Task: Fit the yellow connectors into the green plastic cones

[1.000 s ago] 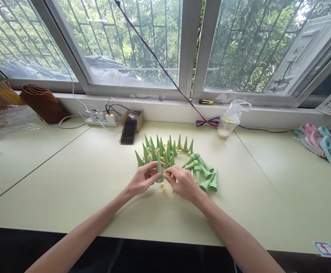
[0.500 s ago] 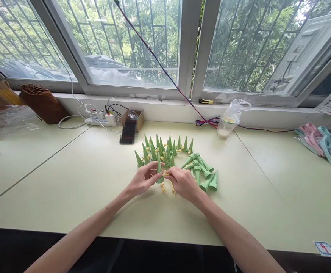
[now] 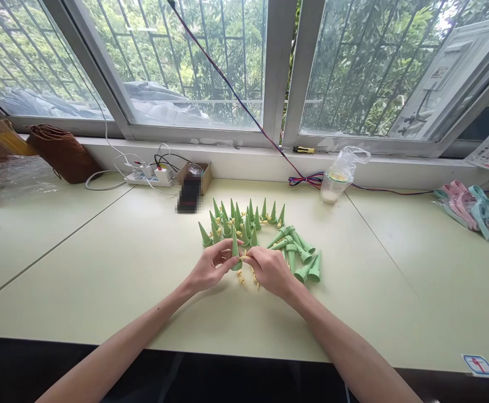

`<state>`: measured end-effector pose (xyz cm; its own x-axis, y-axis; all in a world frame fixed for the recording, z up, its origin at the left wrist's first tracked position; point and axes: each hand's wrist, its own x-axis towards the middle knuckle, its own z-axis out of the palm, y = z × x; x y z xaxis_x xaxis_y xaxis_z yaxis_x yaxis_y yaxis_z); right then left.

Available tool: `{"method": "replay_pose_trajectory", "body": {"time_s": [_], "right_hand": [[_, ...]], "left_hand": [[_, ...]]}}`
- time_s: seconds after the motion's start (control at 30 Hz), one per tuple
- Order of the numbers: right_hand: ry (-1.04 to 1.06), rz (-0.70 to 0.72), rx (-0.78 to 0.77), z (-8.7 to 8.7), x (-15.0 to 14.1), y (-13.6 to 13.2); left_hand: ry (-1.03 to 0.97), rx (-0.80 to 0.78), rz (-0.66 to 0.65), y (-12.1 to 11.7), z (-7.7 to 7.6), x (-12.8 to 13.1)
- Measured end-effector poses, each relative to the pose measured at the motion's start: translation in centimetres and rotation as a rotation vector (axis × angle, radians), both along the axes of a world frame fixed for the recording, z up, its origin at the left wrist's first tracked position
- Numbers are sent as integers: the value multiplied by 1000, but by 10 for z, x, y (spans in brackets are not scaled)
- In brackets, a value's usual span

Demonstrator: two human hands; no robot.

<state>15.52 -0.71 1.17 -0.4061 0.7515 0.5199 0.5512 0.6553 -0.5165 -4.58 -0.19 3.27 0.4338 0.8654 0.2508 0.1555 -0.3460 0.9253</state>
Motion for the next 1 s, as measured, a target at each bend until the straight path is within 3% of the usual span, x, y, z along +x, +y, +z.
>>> {"method": "replay_pose_trajectory", "body": {"time_s": [0.43, 1.0], "right_hand": [[-39, -21, 24, -1, 0, 0], [28, -29, -58, 4, -2, -2]], "left_hand": [[-2, 58, -17, -1, 0, 1], [-70, -63, -22, 2, -3, 0]]}}
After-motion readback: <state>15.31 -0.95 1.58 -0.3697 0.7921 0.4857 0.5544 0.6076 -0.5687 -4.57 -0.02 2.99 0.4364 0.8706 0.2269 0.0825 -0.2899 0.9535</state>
